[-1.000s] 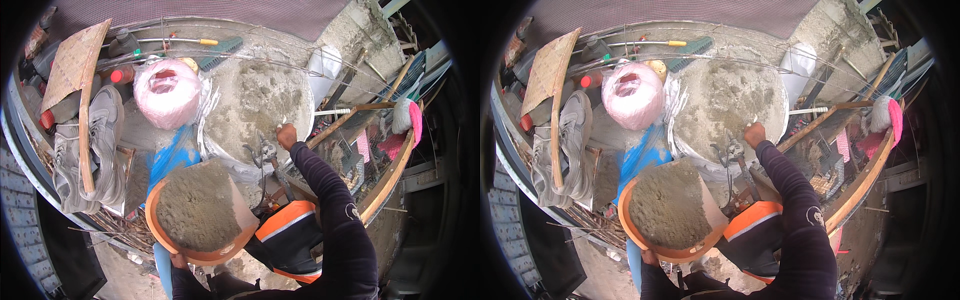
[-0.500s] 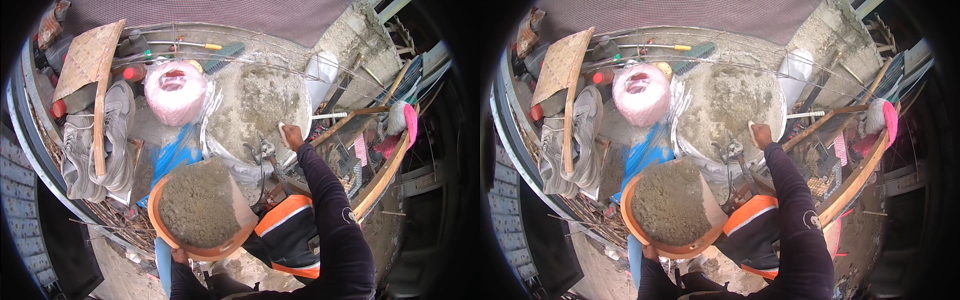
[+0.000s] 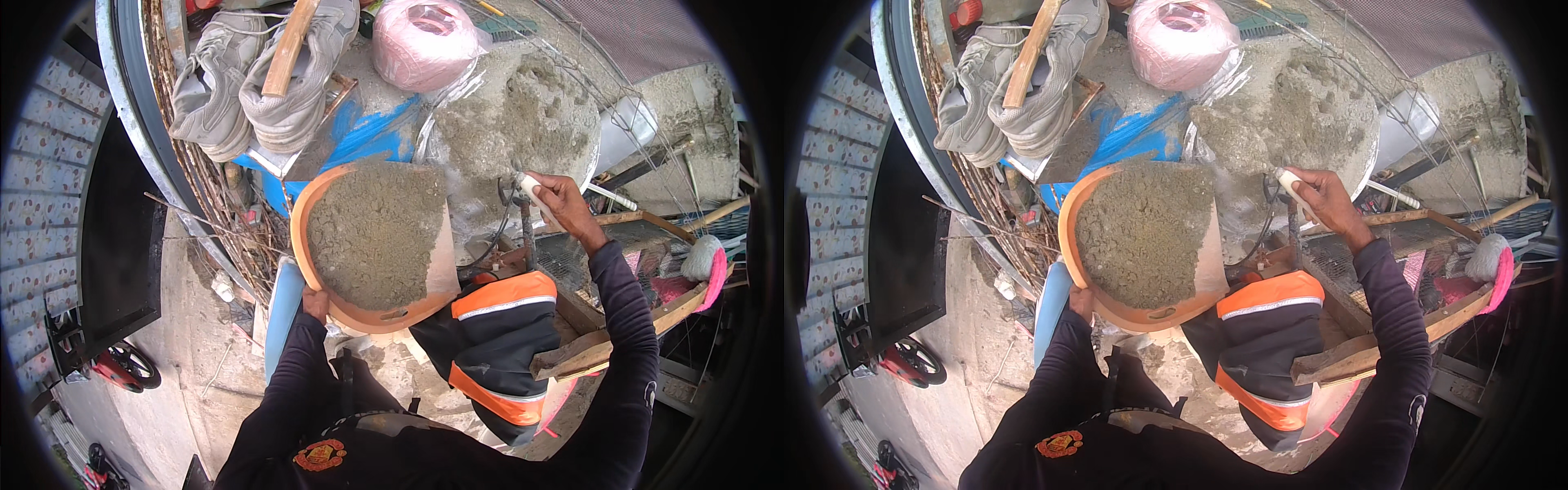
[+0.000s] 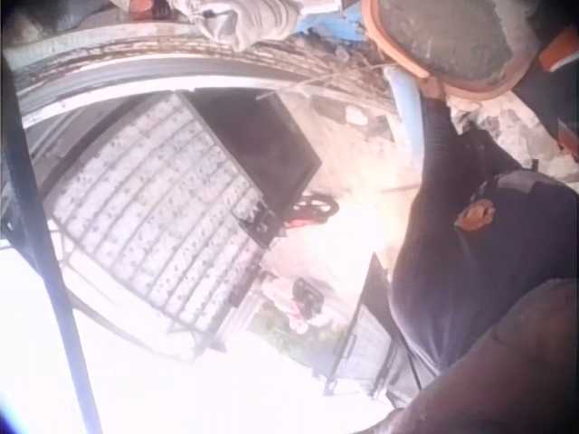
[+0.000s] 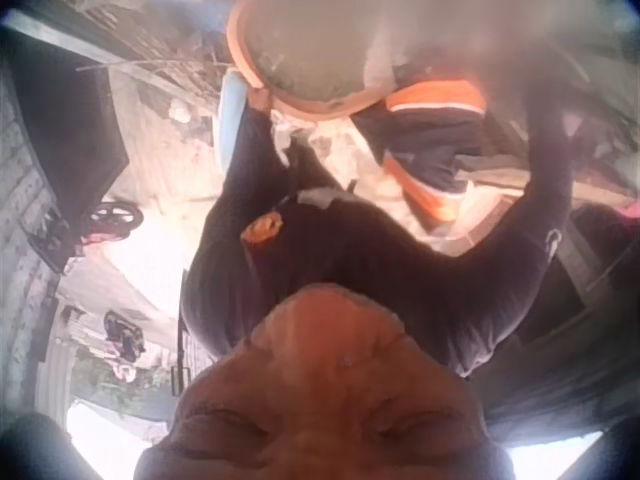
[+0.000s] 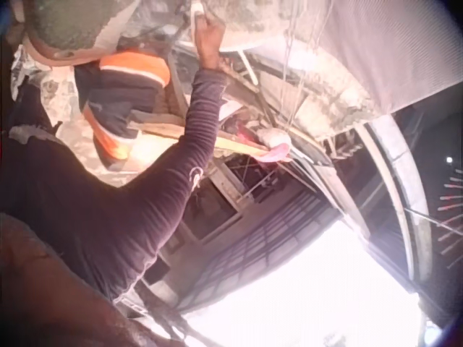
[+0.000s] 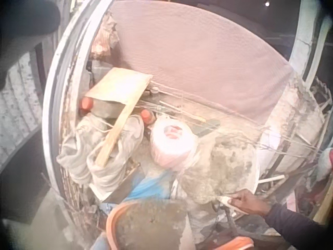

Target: The person scoops wet concrete from a large container into an orange basin using a trowel, then carries the basin to a pile of dry sand and dumps it. The person repeats the scooping and dumping cycle and briefly uses a hoe to mix the pile.

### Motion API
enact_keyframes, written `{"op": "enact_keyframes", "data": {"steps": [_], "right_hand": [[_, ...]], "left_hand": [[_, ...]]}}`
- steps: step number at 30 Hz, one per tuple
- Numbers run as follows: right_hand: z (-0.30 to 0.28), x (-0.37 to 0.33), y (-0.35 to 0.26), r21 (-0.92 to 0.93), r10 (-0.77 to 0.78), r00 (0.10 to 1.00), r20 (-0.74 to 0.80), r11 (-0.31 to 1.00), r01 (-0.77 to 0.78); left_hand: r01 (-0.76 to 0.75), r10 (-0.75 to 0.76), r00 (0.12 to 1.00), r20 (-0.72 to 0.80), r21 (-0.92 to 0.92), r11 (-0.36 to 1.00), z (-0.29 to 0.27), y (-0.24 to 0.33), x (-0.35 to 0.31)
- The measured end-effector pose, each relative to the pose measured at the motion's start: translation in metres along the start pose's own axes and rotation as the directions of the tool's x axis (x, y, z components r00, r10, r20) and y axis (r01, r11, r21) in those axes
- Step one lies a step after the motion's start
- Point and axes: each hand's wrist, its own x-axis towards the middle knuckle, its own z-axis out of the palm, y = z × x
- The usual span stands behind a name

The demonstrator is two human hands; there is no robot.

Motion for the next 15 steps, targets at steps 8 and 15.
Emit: {"op": "enact_keyframes", "data": {"steps": [8,15], "right_hand": [[0.077,-0.028,-0.016,-0.827,-0.287,0.955,0.069,0.519,0.216],[-0.040,0.000,0.040,-0.629,-0.240,0.758,-0.606,0.728,-0.272]], "left_hand": [[-0.103,0.107,0.993,0.049,-0.081,0.991,0.008,-0.002,-0.001],[-0.092,0.093,0.985,0.146,-0.012,0.996,0.004,0.020,-0.009]]}}
